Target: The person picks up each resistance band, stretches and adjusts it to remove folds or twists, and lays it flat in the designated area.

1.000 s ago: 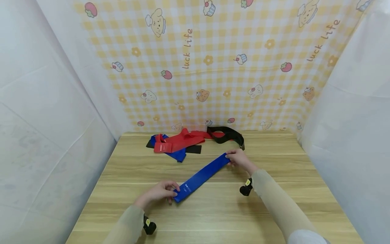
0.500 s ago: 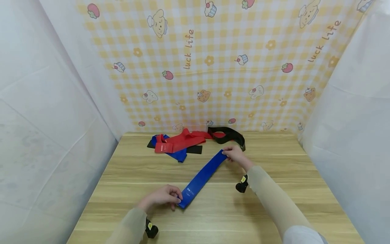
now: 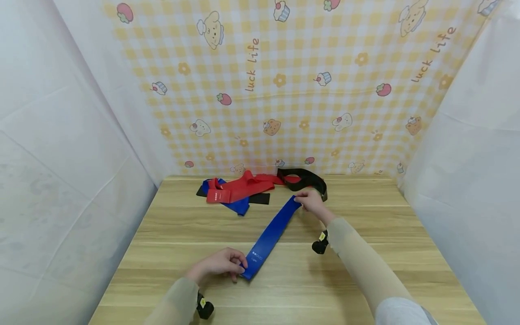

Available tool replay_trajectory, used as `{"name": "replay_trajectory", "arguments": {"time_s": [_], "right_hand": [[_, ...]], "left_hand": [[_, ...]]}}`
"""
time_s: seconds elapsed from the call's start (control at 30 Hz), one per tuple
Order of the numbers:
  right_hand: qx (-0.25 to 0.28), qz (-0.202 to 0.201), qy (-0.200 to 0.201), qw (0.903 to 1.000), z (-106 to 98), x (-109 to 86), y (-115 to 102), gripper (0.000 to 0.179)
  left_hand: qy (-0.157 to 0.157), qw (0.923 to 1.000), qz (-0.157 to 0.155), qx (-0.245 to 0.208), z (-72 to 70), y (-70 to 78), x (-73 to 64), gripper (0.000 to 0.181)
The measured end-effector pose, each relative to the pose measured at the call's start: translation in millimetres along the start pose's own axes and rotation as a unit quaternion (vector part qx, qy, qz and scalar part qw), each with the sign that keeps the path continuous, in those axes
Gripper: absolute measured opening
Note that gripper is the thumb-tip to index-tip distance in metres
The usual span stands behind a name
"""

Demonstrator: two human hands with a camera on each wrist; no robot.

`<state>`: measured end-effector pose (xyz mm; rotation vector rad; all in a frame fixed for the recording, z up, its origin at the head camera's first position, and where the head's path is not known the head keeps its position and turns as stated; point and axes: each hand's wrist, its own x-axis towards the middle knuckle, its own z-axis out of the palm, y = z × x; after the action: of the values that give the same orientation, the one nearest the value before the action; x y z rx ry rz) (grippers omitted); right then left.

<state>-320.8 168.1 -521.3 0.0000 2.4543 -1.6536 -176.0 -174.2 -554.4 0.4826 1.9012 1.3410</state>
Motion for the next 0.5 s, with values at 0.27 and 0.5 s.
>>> {"name": "replay_trajectory", "arguments": {"time_s": [0.27,0.5], "right_hand": [[-0.017,0.005,-0.02,0.9996,10.6,2.2,-2.6,0.023],[-0.066,-0.002,-0.041,0.997,31.9,6.1,-4.7,0.025]], "left_hand": [[-0.009,0.9999,0.004,0.005,-6.8,-1.2,-10.5,0.009],[-0.021,0.9998,-0.007,0.001,-16.6,-5.3,-25.3,0.016]]}}
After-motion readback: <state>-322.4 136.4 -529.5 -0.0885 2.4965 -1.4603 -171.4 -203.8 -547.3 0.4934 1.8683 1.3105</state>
